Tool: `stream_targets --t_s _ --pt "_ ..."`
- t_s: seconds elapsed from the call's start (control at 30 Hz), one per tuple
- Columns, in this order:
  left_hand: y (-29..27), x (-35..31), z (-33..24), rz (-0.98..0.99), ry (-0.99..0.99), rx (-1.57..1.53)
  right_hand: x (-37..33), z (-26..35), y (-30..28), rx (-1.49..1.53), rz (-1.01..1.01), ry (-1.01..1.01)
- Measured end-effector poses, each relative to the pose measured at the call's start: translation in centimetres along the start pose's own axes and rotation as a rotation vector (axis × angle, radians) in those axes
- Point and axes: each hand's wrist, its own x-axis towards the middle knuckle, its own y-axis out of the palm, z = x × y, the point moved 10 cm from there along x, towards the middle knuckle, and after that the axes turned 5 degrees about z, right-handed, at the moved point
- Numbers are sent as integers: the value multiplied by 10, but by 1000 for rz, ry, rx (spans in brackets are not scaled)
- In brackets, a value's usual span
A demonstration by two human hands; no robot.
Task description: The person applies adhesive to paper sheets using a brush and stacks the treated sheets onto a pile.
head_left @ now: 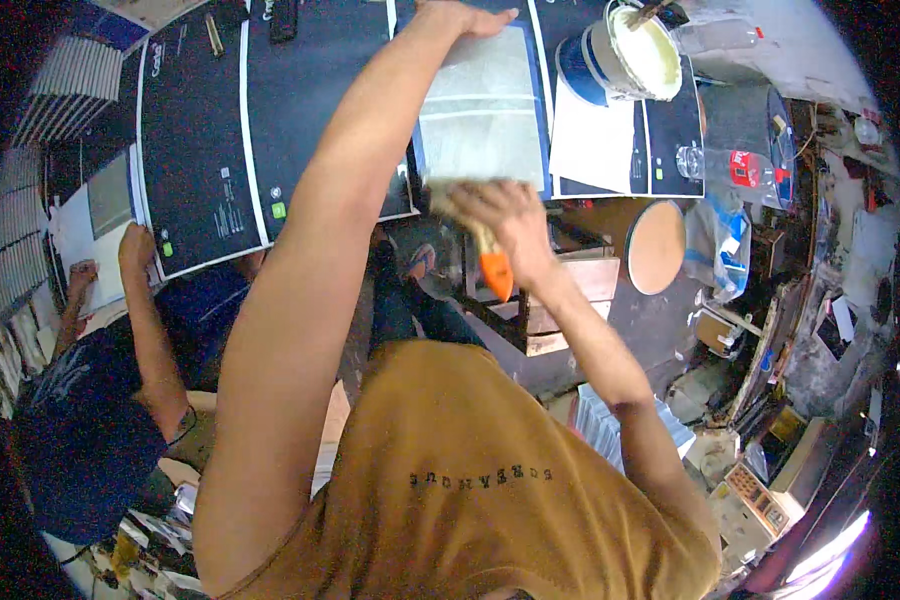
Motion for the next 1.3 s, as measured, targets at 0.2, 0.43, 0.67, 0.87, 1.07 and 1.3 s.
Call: stream_targets --t_s 0.2,0.43,0.67,0.87,1.07,1.3 --pt "-1 -16 11 -24 -12 -53 -29 17 37 -57 265 -173" --pt "1 -30 4 19 -57 -57 10 1 6 71 50 33" --pt "5 -25 13 -5 -49 -63 -26 58 10 102 119 -187" --pt "3 -23 4 -28 -32 -47 50 -77 21 104 83 -204" --pt "8 -23 10 -45 -29 -70 -52 -31 12 165 390 -225" --pt "5 -21 3 -86 -14 -42 39 -54 6 39 129 -233"
